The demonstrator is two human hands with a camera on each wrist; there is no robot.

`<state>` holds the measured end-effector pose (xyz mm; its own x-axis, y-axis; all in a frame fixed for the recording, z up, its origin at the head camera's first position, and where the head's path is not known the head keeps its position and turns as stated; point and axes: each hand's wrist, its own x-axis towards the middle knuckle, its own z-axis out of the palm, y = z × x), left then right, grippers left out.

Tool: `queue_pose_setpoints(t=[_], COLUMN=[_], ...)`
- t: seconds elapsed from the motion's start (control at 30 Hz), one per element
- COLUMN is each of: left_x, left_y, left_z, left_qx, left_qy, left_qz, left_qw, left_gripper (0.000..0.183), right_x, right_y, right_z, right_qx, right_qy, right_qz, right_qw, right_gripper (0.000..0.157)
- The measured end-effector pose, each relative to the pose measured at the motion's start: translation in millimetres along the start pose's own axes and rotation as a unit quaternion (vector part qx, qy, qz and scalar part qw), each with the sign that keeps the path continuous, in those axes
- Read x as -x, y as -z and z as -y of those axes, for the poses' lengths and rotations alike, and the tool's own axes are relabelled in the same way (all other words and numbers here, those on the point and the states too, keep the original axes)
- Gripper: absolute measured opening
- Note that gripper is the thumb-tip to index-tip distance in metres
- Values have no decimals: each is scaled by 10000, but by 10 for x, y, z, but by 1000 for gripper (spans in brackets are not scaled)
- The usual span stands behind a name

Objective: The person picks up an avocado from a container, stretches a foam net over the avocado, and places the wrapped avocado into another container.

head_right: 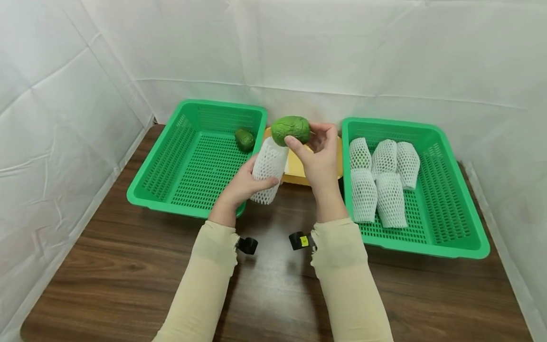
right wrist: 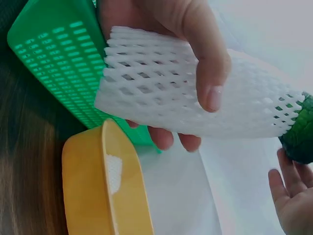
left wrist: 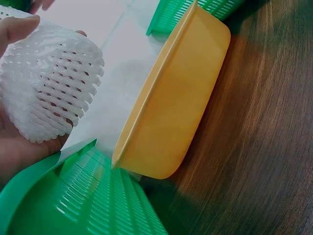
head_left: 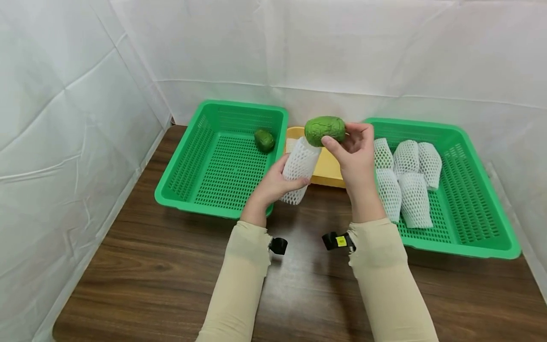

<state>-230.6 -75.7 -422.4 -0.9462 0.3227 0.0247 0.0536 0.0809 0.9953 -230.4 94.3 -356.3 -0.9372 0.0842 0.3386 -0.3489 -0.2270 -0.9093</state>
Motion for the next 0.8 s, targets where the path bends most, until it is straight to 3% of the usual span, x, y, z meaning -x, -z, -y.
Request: queue_pose_setpoints(t=[0.27, 0.43, 0.6, 0.8], left_x=[-22, -27, -30, -32], left_y=[11, 21, 20, 12], left_z=[29, 43, 49, 21], left_qx=[27, -47, -71, -23], left_qy=[30, 39, -15, -9], left_qz=[-38, -68, -31, -14], left_qw=[10000, 10000, 10000, 10000], left_gripper=[59, 59, 59, 58], right_x=[-17, -35, -36, 16], right_y=[29, 23, -8, -121], right_z=[-42, -29, -16, 150], right_qx=[293, 840, 1581, 2361], right_qy=[130, 50, -87, -150], right_qz=[291, 473, 534, 501], right_qw=[9991, 9953, 9859, 9703], right_gripper=[36, 39, 41, 43])
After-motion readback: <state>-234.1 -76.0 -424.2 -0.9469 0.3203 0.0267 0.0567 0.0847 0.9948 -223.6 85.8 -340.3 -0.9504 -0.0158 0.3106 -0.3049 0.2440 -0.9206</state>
